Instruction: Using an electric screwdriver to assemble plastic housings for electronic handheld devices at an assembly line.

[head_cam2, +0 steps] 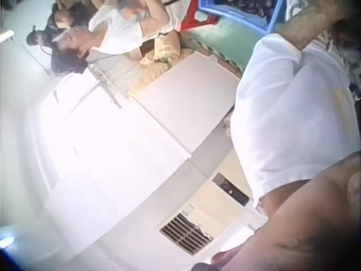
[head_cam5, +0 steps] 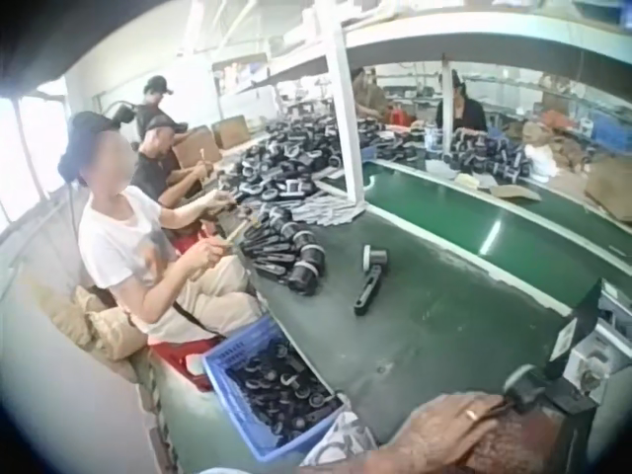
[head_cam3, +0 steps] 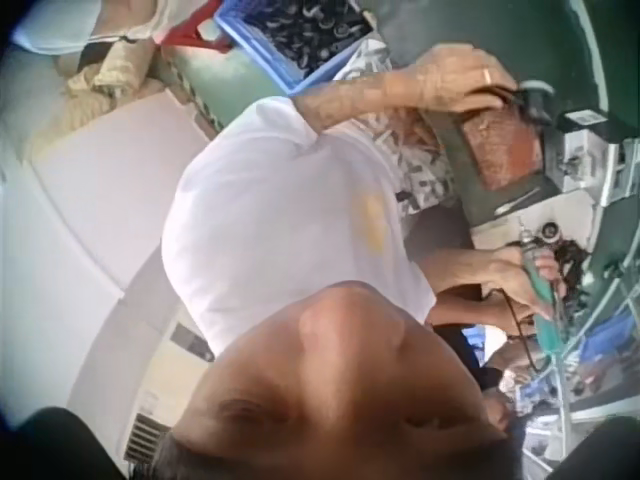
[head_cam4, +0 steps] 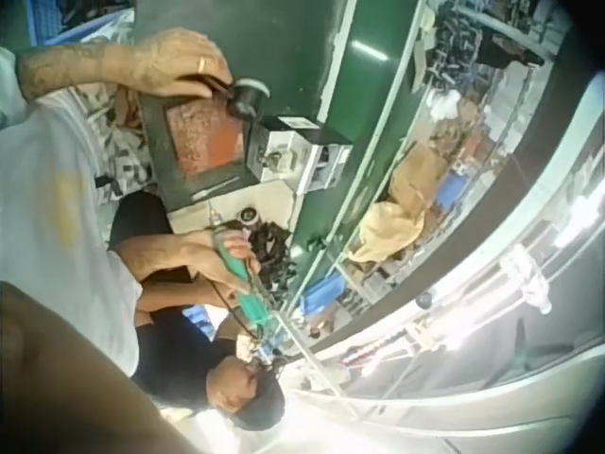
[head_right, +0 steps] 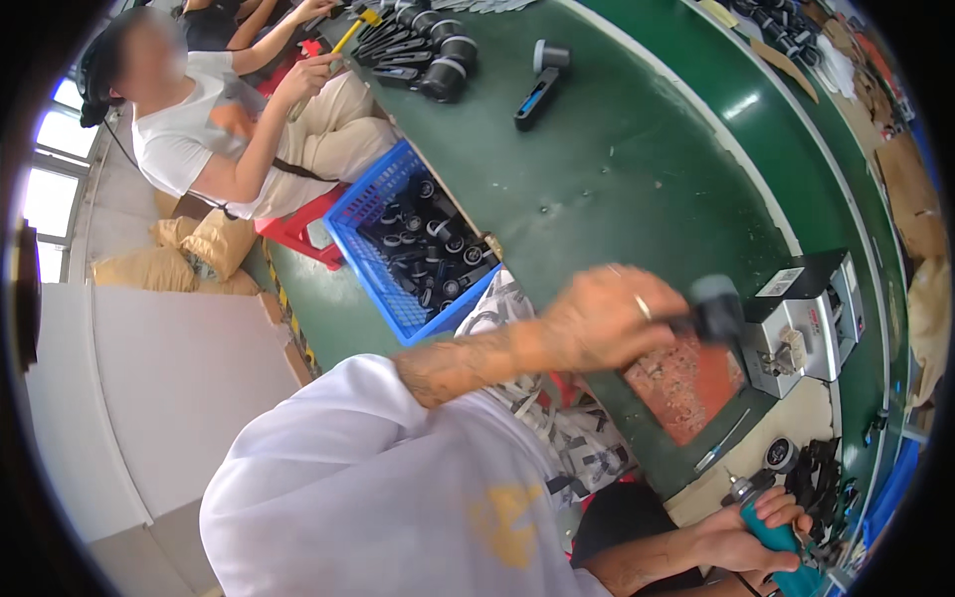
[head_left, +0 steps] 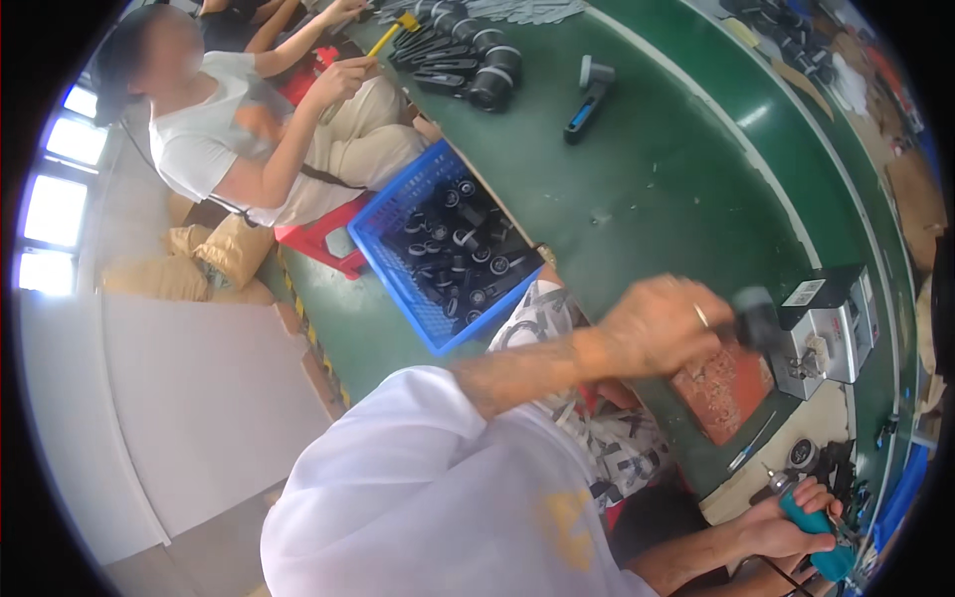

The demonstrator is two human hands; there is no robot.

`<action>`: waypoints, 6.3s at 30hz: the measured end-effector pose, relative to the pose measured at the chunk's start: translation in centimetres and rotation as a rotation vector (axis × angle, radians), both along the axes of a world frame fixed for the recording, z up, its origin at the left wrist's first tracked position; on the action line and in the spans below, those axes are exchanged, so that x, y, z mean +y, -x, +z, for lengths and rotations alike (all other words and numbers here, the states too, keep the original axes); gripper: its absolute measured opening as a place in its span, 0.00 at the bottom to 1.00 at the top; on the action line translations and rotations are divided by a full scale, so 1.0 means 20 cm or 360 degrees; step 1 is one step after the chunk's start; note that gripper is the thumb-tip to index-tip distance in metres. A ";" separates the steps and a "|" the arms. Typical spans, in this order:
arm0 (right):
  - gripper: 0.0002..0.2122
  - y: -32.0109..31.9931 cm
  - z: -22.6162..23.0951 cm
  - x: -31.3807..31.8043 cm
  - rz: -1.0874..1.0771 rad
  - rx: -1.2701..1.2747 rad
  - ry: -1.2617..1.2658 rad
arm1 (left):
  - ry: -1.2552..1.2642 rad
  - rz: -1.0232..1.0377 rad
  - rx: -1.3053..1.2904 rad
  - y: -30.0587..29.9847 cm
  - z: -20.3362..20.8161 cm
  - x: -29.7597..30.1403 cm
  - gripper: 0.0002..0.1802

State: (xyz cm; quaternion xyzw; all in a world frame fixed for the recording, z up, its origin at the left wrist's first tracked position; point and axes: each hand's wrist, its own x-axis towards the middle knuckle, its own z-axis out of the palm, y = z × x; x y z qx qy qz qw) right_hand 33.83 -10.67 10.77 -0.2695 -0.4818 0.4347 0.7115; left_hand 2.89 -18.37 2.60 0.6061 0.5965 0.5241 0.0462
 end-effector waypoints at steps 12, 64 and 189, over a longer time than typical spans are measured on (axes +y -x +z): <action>0.25 0.07 -0.23 0.10 -0.0374 -0.0564 0.0182 | 0.0205 0.0916 0.0733 0.68 -0.13 -0.03 0.27; 0.24 0.00 -0.19 0.19 -0.0321 -0.0242 0.0213 | 0.0848 0.0753 -0.0407 0.49 -1.24 -1.01 0.17; 0.15 0.32 -0.06 0.30 0.0177 -0.0331 0.0113 | 0.0318 -0.0824 0.0511 -0.41 0.05 0.43 0.26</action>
